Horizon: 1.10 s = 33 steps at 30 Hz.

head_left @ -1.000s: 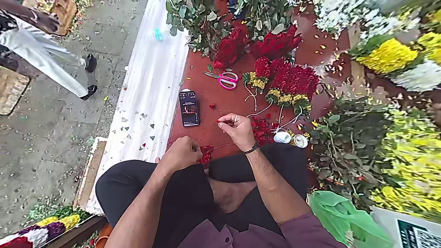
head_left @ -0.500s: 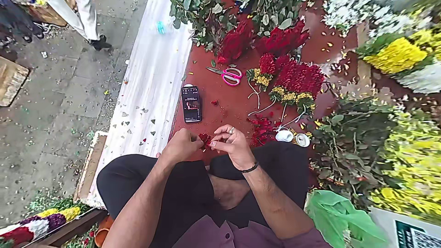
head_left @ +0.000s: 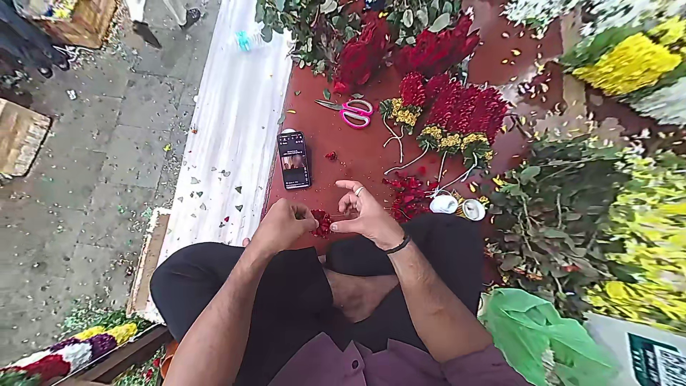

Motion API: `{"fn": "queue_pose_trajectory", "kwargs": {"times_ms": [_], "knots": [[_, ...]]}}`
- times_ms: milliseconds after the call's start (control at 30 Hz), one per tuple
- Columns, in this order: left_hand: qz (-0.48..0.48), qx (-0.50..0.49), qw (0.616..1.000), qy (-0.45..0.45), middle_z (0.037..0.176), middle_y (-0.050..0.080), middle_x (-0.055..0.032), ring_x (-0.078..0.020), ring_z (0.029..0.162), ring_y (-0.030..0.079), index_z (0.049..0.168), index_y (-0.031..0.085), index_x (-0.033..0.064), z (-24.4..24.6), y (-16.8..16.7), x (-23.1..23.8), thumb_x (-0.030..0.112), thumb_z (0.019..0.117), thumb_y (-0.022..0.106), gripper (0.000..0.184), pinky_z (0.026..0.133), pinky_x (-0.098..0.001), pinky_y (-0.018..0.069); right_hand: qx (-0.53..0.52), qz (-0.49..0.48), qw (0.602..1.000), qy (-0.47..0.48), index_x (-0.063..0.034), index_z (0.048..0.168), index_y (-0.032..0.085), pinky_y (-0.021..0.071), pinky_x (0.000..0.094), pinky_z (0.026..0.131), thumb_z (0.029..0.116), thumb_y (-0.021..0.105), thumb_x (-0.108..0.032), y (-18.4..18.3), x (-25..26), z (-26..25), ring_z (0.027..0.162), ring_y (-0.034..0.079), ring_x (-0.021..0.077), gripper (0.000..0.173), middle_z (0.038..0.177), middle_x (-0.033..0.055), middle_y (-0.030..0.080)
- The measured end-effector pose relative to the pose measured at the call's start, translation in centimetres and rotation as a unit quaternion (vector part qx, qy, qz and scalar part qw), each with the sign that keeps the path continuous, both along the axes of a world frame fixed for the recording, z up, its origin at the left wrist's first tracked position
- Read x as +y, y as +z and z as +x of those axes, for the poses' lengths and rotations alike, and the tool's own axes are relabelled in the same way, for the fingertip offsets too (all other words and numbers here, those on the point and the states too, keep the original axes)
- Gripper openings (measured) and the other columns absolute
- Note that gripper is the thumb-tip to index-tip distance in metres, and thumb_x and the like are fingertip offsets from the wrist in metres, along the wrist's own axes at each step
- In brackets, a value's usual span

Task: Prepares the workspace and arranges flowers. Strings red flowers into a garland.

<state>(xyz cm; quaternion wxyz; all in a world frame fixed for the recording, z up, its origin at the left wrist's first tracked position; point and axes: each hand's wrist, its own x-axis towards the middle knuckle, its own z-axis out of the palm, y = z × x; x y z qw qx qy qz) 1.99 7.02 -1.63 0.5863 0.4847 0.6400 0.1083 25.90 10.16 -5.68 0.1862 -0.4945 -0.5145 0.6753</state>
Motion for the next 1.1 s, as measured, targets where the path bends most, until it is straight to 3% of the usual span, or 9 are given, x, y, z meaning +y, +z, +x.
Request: {"fn": "queue_pose_trajectory", "kwargs": {"times_ms": [167, 233, 367, 633, 800, 867, 933, 1000, 1100], "knots": [[0.001, 0.016, 1.0, 0.014, 0.058, 0.06, -0.0023, -0.014, 0.052, 0.054, 0.071, 0.07, 0.0102, -0.2, 0.3, 0.1, 0.018, 0.0871, 0.078, 0.02, 0.052, -0.0374, 0.0457, 0.0, 0.041, 0.992, 0.116, -0.024, 0.159, 0.035, 0.0553, 0.044, 0.1, 0.0689, 0.09, -0.022, -1.1, 0.6, 0.6, 0.126, 0.059, 0.0199, 0.105, 0.143, 0.0022, 0.058], [-0.004, 0.021, 1.0, 0.016, 0.059, 0.06, -0.0025, -0.0138, 0.053, 0.054, 0.07, 0.068, 0.0093, -0.2, 0.4, 0.2, 0.017, 0.0859, 0.079, 0.02, 0.053, -0.0372, 0.0462, 0.024, 0.035, 0.99, 0.132, -0.0156, 0.151, 0.049, 0.0614, 0.0399, 0.088, 0.0781, 0.087, -0.021, -2.1, 0.3, 0.2, 0.103, 0.07, 0.0189, 0.082, 0.128, 0.0058, 0.067], [-0.014, 0.035, 0.999, 0.032, 0.057, 0.058, -0.0018, -0.0134, 0.051, 0.051, 0.066, 0.066, 0.0102, -0.6, 0.6, 0.2, 0.019, 0.085, 0.078, 0.024, 0.051, -0.0372, 0.0427, 0.051, 0.127, 0.989, 0.052, -0.0055, 0.095, 0.077, 0.0565, 0.0292, 0.061, 0.091, 0.075, -0.011, -1.1, 0.9, 0.7, 0.069, 0.063, 0.012, 0.007, 0.086, 0.0033, 0.069], [-0.016, 0.076, 0.994, 0.08, 0.053, 0.051, -0.0034, -0.0162, 0.047, 0.045, 0.061, 0.058, 0.0115, -0.8, 0.3, 0.1, 0.026, 0.0875, 0.075, 0.035, 0.047, -0.0388, 0.0363, 0.122, 0.111, 0.975, 0.145, -0.0051, 0.086, 0.075, 0.0524, 0.0249, 0.057, 0.0901, 0.072, -0.013, 1.0, 0.1, 0.4, 0.064, 0.06, 0.0078, 0.01, 0.076, 0.0013, 0.067], [-0.023, 0.091, 0.983, -0.155, 0.069, 0.067, -0.0047, -0.0237, 0.066, 0.066, 0.077, 0.072, 0.0129, 0.1, 1.8, 0.0, 0.03, 0.0863, 0.074, 0.02, 0.064, -0.0571, 0.0544, 0.161, 0.141, 0.973, 0.082, -0.0006, 0.087, 0.076, 0.055, 0.0266, 0.06, 0.0868, 0.075, -0.004, 1.3, 0.2, -0.2, 0.067, 0.061, 0.0111, 0.004, 0.078, 0.0047, 0.067], [-0.004, -0.044, 0.969, -0.244, 0.069, 0.066, -0.0001, -0.0144, 0.063, 0.061, 0.082, 0.073, 0.0122, 0.5, 3.2, 0.0, 0.027, 0.0886, 0.073, 0.016, 0.059, -0.0436, 0.0525, 0.19, 0.128, 0.97, 0.083, 0.0011, 0.09, 0.077, 0.0583, 0.0278, 0.066, 0.088, 0.076, -0.004, 0.3, 0.5, -0.2, 0.071, 0.065, 0.012, 0.005, 0.081, 0.0063, 0.069], [0.047, -0.206, 0.957, -0.197, 0.071, 0.065, 0.007, -0.0013, 0.064, 0.058, 0.083, 0.074, 0.0118, 1.1, 3.8, -0.2, 0.022, 0.0916, 0.074, 0.013, 0.06, -0.0241, 0.0501, 0.201, 0.049, 0.975, 0.084, 0.0019, 0.09, 0.075, 0.0567, 0.0257, 0.069, 0.089, 0.072, 0.001, 0.2, 0.3, -0.5, 0.073, 0.064, 0.0089, 0.004, 0.082, 0.005, 0.069], [0.111, -0.272, 0.953, -0.071, 0.081, 0.072, 0.002, -0.0046, 0.073, 0.065, 0.09, 0.077, 0.0076, 1.5, 3.7, -0.1, 0.016, 0.0934, 0.073, 0.01, 0.068, -0.0255, 0.0563, 0.121, -0.043, 0.991, 0.044, -0.0051, 0.083, 0.07, 0.0535, 0.0226, 0.07, 0.0875, 0.063, 0.012, 2.5, -0.3, -1.2, 0.07, 0.061, 0.0036, 0.019, 0.076, -0.0009, 0.067], [0.18, -0.174, 0.965, 0.078, 0.074, 0.067, -0.0031, -0.0128, 0.061, 0.06, 0.089, 0.073, 0.0075, 1.3, 2.6, 0.0, 0.017, 0.0961, 0.071, 0.012, 0.055, -0.0303, 0.0512, 0.249, -0.009, 0.962, 0.108, -0.0022, 0.097, 0.076, 0.0591, 0.0276, 0.081, 0.0898, 0.072, -0.002, -0.3, -0.9, -1.1, 0.087, 0.07, 0.0087, 0.008, 0.094, 0.0033, 0.076]]}}
